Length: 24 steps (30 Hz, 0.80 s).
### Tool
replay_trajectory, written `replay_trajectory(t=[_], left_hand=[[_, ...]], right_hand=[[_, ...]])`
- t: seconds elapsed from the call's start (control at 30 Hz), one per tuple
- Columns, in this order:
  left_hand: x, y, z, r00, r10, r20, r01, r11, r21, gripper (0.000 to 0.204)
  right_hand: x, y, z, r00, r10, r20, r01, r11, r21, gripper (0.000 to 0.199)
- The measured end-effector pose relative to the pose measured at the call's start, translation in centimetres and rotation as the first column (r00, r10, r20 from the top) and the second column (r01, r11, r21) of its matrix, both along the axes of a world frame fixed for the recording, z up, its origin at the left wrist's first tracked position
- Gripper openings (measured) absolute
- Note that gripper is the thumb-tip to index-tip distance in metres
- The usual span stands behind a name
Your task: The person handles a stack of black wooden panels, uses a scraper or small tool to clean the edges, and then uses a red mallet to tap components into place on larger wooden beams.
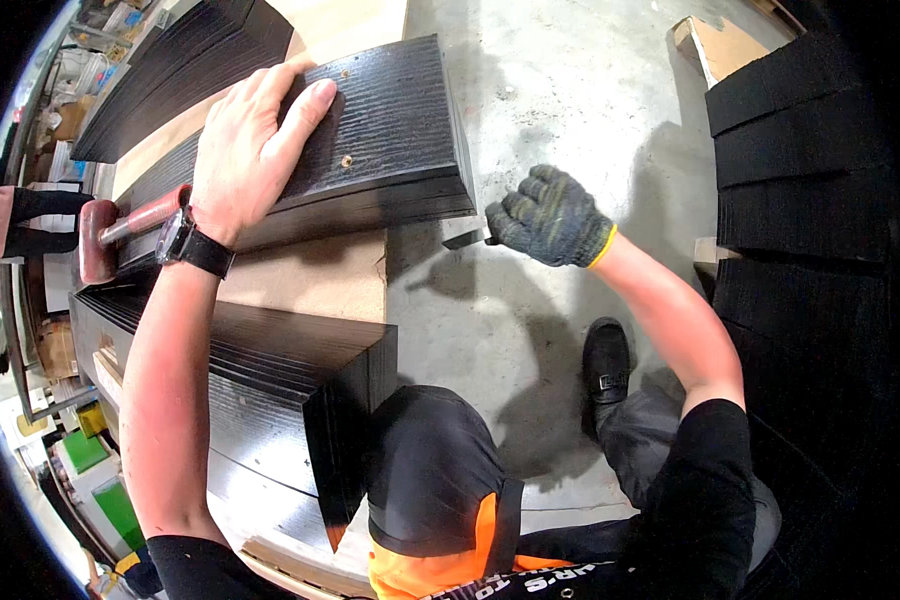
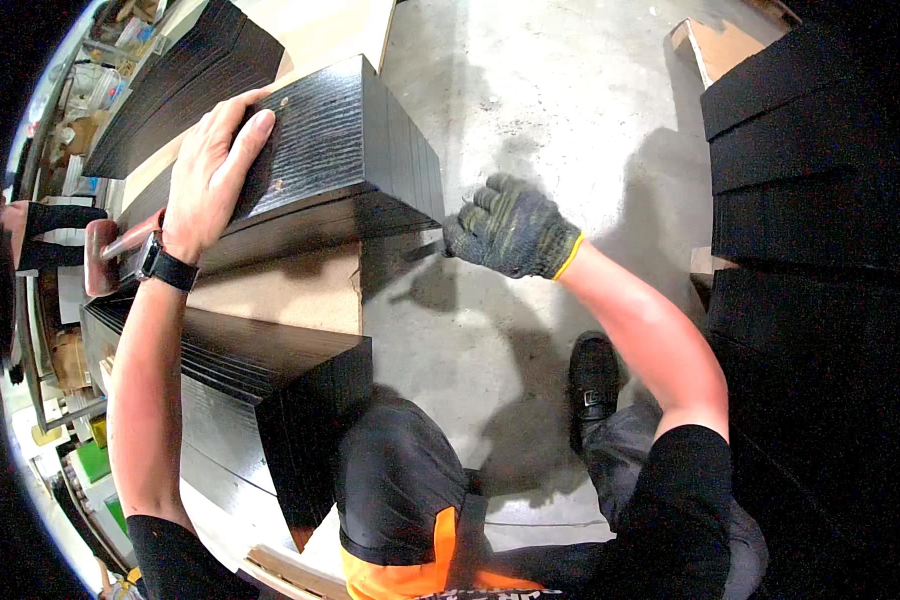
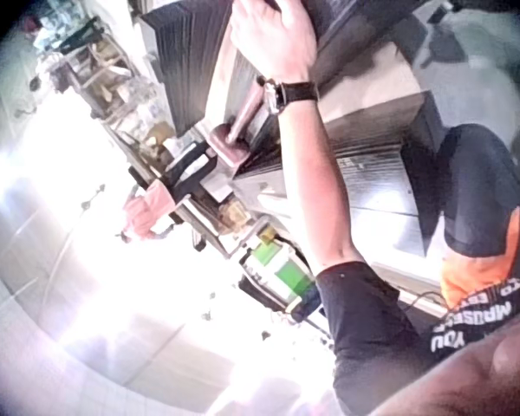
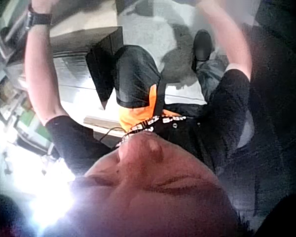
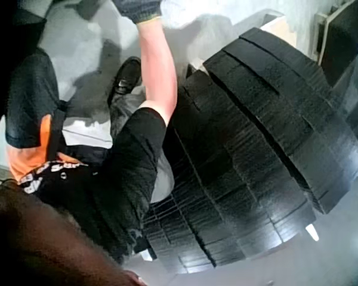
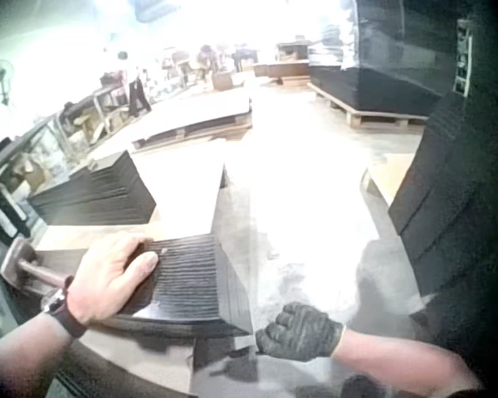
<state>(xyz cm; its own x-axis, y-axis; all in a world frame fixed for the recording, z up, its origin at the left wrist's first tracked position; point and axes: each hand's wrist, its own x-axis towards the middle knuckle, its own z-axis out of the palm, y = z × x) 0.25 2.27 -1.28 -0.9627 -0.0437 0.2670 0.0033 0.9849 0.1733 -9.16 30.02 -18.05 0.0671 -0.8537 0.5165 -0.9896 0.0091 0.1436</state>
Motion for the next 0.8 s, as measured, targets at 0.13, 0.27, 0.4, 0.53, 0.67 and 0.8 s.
replay_trajectory(t=[0.13,0.27,0.4,0.53,0.67,0.8], left_hand=[[0.3,-0.4,0.0,1.000,0.005,0.009,-0.005,1.000,0.007,0.049],[0.1,-0.1,-0.8,1.000,0.008,-0.001,-0.008,1.000,0.005,0.049],[0.4,-0.6,0.2,1.000,0.006,0.020,-0.005,0.998,-0.062,0.046],[0.5,-0.9,-0.1,0.998,-0.011,-0.056,0.010,1.000,-0.010,0.046],[0.5,-0.6,-0.1,1.000,0.017,0.017,-0.017,1.000,-0.009,0.047],[0.1,-0.3,-0.3,1.000,0.012,0.014,-0.012,1.000,0.009,0.048]], right_hand=[[0.2,-1.3,-4.5,0.993,0.000,0.120,-0.003,1.000,0.029,0.018],[-0.9,-1.3,-4.0,0.993,-0.003,0.115,-0.003,0.999,0.049,0.016],[0.3,-2.2,5.1,0.990,-0.134,-0.044,0.127,0.983,-0.132,0.021],[-1.2,-1.9,7.7,0.650,-0.473,-0.595,0.285,0.878,-0.385,0.032],[-0.8,-0.7,4.4,0.833,-0.296,-0.468,0.173,0.942,-0.287,0.031],[0.6,-0.3,-1.8,0.997,0.029,0.073,-0.038,0.992,0.120,0.024]])
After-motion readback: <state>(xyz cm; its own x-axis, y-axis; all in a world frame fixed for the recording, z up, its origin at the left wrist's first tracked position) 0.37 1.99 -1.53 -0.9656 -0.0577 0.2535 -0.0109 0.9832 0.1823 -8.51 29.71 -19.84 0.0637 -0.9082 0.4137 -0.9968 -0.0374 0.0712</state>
